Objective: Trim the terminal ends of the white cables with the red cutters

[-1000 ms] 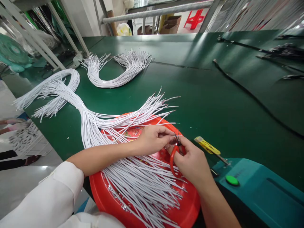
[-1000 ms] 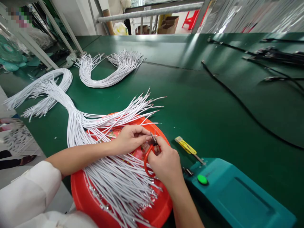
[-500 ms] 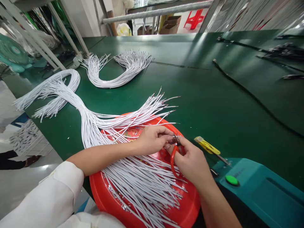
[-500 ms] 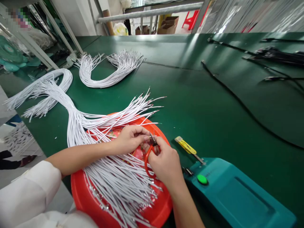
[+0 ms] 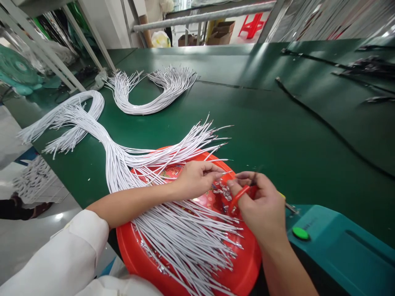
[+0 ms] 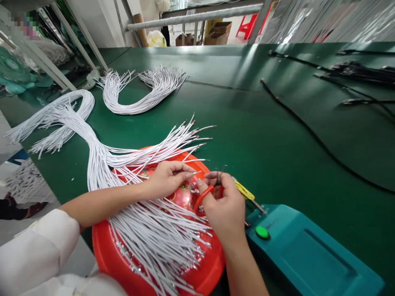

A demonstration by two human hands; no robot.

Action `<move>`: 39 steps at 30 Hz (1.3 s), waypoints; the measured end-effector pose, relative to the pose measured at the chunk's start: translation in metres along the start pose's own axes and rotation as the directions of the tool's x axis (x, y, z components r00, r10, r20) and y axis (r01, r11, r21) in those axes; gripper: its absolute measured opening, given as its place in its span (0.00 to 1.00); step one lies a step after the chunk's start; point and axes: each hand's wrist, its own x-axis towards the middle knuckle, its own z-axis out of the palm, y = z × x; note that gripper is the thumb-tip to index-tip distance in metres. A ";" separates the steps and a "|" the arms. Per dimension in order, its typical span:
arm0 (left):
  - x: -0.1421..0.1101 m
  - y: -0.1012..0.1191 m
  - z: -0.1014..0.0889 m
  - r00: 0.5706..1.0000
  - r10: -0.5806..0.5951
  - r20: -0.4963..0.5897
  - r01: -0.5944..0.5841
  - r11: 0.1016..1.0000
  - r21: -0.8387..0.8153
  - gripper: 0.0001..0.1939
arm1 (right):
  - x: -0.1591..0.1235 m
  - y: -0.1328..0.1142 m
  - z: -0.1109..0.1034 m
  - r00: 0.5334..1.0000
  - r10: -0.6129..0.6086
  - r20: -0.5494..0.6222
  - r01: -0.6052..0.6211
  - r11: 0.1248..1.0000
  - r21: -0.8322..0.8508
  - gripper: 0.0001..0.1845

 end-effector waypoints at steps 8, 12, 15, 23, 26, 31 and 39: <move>0.000 -0.003 -0.003 0.980 0.155 0.122 -0.182 0.949 0.258 0.10 | -0.001 0.005 -0.003 0.956 -0.288 -0.051 0.264 0.925 -0.274 0.08; 0.001 -0.009 -0.004 0.982 0.101 0.160 -0.146 0.943 0.300 0.11 | 0.004 0.009 -0.006 0.867 -0.484 0.121 0.477 0.732 -0.486 0.11; 0.002 -0.010 -0.004 0.979 0.102 0.175 -0.159 0.923 0.351 0.11 | 0.005 0.014 -0.005 0.815 -0.533 0.228 0.554 0.601 -0.576 0.11; -0.004 -0.010 -0.002 0.906 0.225 0.358 -0.416 0.626 0.660 0.15 | 0.002 0.013 -0.002 0.923 -0.319 0.215 0.384 0.717 -0.582 0.09; -0.006 -0.009 -0.003 0.869 0.243 0.431 -0.494 0.475 0.728 0.14 | 0.004 0.007 -0.005 0.949 -0.216 0.228 0.305 0.808 -0.505 0.06; -0.009 0.001 -0.008 0.777 0.253 0.576 -0.628 0.257 0.735 0.13 | 0.006 0.005 -0.012 0.959 -0.057 0.277 0.156 0.925 -0.348 0.01; -0.002 -0.002 -0.014 0.585 0.568 0.579 -0.783 0.209 0.585 0.14 | 0.010 -0.008 -0.026 0.907 0.205 0.369 -0.308 0.918 0.248 0.18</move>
